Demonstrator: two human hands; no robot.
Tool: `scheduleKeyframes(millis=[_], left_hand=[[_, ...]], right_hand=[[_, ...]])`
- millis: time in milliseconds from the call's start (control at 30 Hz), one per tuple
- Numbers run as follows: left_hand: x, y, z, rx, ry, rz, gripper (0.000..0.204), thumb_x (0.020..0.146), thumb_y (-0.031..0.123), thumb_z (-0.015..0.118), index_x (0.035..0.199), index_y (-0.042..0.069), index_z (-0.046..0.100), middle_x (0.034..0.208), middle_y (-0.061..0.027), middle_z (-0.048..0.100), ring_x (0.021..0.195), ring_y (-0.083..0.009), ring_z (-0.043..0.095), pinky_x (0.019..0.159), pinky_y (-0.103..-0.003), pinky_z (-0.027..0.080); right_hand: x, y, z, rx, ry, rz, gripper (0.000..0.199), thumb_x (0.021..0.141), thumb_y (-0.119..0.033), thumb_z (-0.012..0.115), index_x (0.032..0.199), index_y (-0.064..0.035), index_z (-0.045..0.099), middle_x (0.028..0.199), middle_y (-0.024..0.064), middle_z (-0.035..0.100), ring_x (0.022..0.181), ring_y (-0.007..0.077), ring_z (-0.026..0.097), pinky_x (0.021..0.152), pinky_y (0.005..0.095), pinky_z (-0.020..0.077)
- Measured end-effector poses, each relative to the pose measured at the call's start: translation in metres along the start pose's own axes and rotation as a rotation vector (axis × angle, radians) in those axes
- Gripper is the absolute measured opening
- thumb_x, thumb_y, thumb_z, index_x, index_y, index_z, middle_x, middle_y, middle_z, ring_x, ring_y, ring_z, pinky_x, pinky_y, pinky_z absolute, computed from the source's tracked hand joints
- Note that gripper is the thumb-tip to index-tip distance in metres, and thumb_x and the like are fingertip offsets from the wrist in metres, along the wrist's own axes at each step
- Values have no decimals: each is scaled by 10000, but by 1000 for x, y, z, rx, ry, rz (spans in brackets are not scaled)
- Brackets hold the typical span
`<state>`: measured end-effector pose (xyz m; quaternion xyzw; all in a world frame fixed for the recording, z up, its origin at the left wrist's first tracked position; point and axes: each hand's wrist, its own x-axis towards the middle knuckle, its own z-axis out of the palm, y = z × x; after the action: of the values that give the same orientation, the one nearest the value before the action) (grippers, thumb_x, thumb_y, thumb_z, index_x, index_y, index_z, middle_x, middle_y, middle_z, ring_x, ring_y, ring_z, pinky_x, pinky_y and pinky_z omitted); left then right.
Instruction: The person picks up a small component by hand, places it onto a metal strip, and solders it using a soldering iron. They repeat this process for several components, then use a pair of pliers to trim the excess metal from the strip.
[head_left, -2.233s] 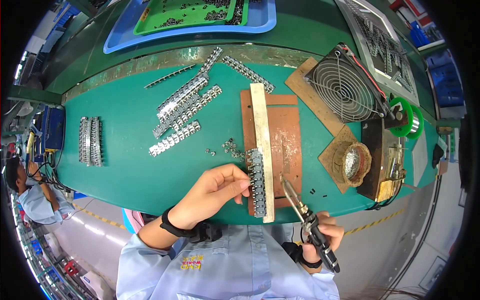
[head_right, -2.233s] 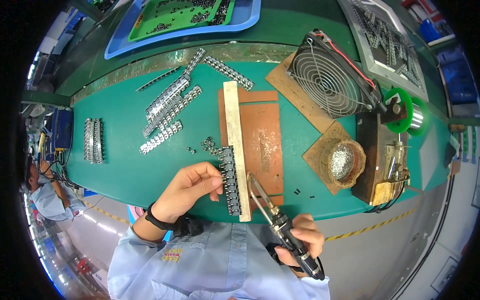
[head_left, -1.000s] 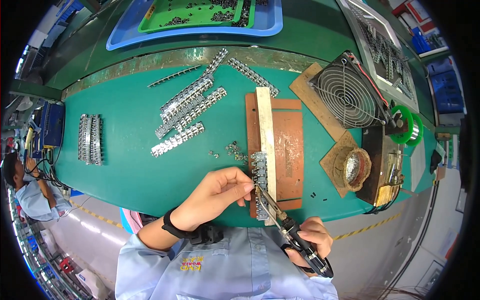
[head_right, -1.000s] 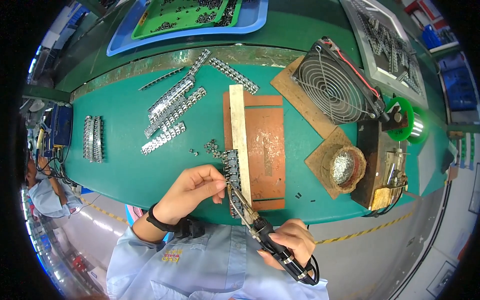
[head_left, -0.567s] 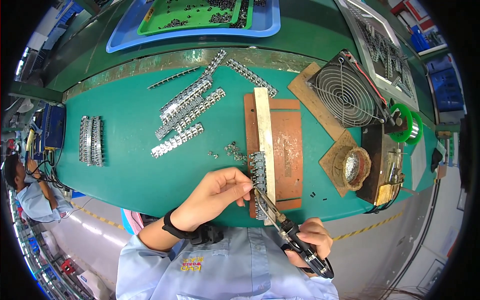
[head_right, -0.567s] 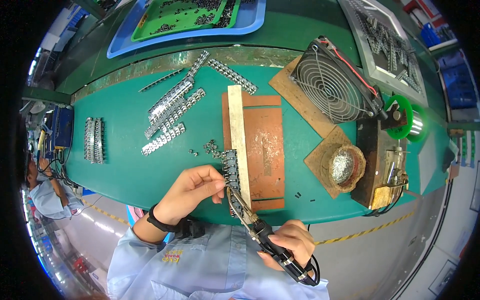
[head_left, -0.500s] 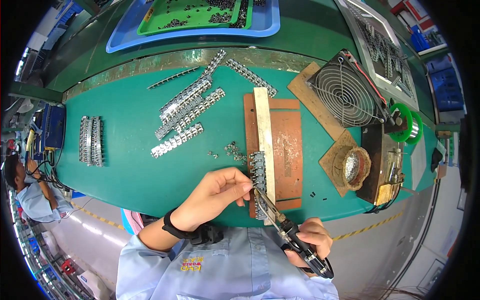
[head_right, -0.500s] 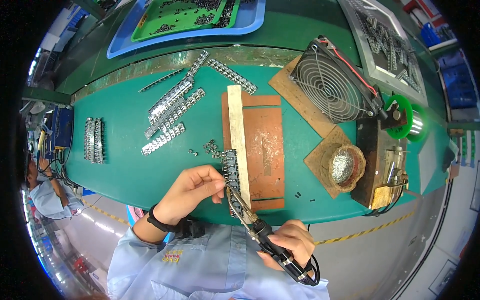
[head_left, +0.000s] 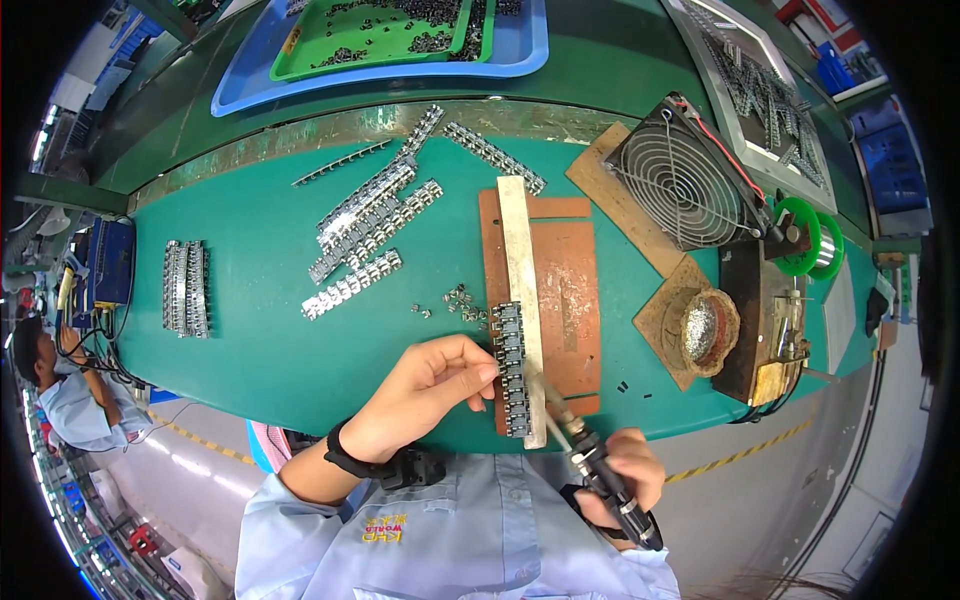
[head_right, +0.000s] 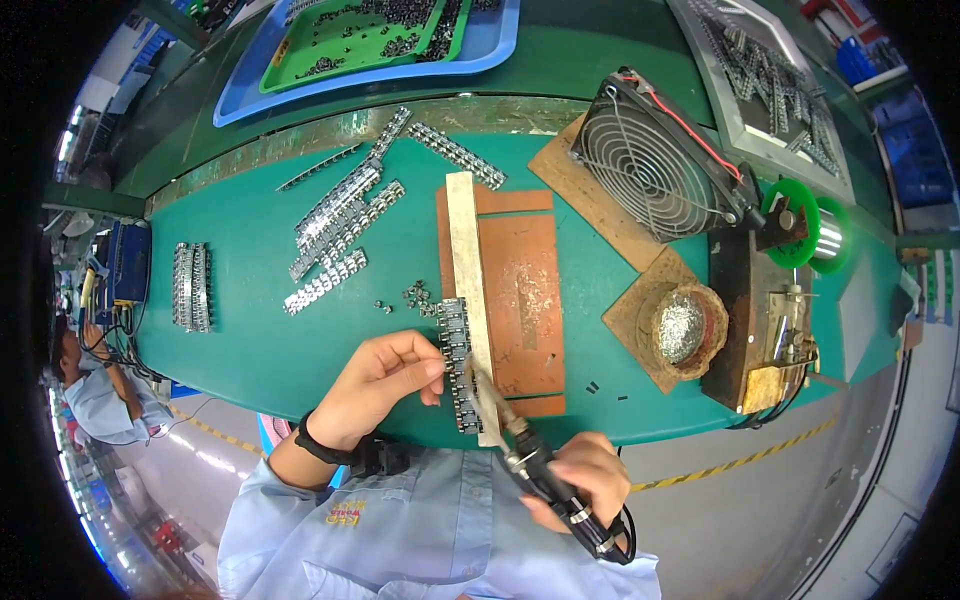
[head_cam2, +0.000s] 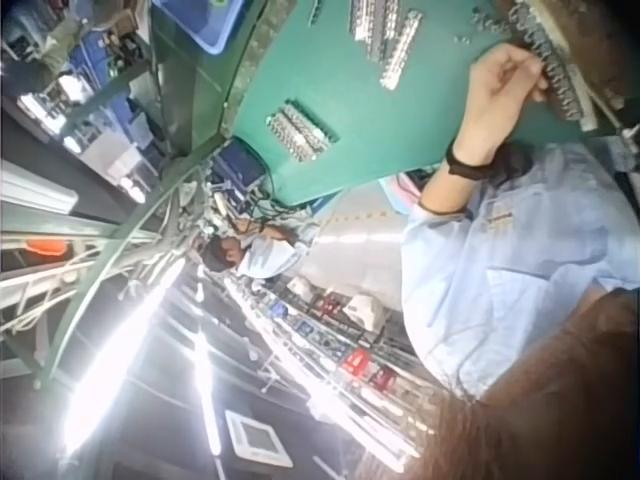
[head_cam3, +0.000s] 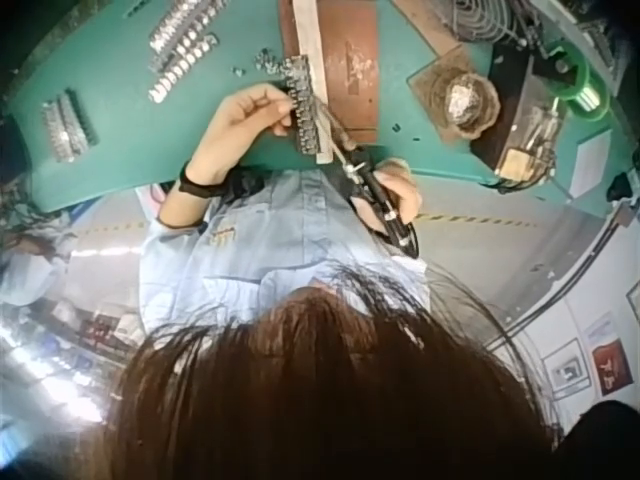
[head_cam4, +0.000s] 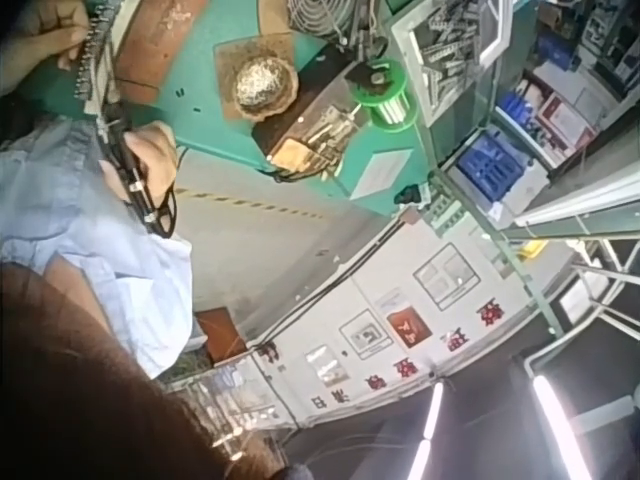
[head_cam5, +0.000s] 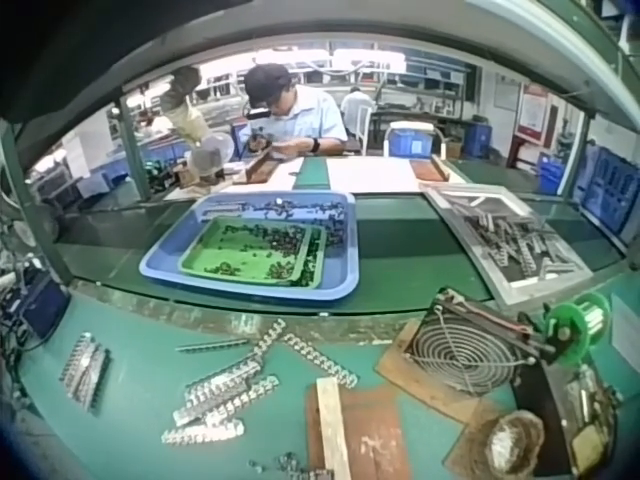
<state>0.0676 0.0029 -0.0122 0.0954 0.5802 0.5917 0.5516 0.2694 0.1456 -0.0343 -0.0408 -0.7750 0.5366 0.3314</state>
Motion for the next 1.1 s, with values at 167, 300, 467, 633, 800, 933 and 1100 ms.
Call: scheduleKeyframes(millis=[167, 300, 467, 633, 800, 933, 1100], left_hand=[[0, 1, 2, 8, 9, 2, 109, 876, 107, 509, 841, 7, 539, 758, -35, 568, 688, -94, 534, 657, -217, 431], [0, -1, 2, 18, 16, 13, 122, 878, 114, 507, 833, 5, 540, 755, -37, 568, 689, -96, 535, 657, -220, 431], [1, -4, -1, -4, 7, 62, 132, 883, 120, 500, 856, 1, 550, 758, -38, 571, 680, -96, 534, 652, -217, 429], [-14, 6, -16, 186, 95, 111, 124, 870, 90, 514, 923, -12, 559, 793, -43, 581, 688, -88, 530, 637, -218, 427], [-14, 18, -45, 771, 550, 421, 120, 800, 40, 578, 904, -19, 568, 775, -58, 582, 644, -97, 527, 582, -235, 427], [-8, 25, -47, 921, 493, 459, 133, 762, 12, 601, 889, -19, 578, 753, -54, 572, 618, -113, 522, 577, -243, 431], [1, 25, -46, 1084, 375, 493, 119, 750, 7, 598, 866, 7, 572, 747, -83, 562, 595, -185, 542, 558, -273, 441]], right_hand=[[-5, 7, 19, 105, 394, 346, 537, 654, -216, 741, 1017, -66, 374, 836, 76, 438, 628, 166, 445, 570, 298, 386], [5, 21, 19, 139, 487, 318, 504, 683, -217, 712, 996, -90, 338, 827, 51, 391, 659, 144, 428, 605, 270, 371], [3, 23, 20, 82, 557, 276, 478, 692, -224, 705, 968, -93, 337, 810, 45, 374, 684, 136, 419, 614, 250, 359], [0, 23, 19, 30, 554, 253, 472, 702, -232, 698, 978, -86, 344, 814, 50, 381, 686, 135, 420, 608, 246, 359], [-5, 24, 20, -41, 486, 242, 466, 721, -238, 681, 1004, -69, 353, 832, 62, 400, 668, 132, 426, 584, 234, 361], [-9, 28, 17, -54, 460, 211, 467, 732, -249, 673, 1020, -58, 360, 843, 70, 411, 641, 126, 429, 561, 225, 359], [-11, 28, 16, -82, 441, 221, 469, 732, -258, 675, 1019, -52, 366, 842, 72, 408, 621, 122, 426, 553, 225, 358]])
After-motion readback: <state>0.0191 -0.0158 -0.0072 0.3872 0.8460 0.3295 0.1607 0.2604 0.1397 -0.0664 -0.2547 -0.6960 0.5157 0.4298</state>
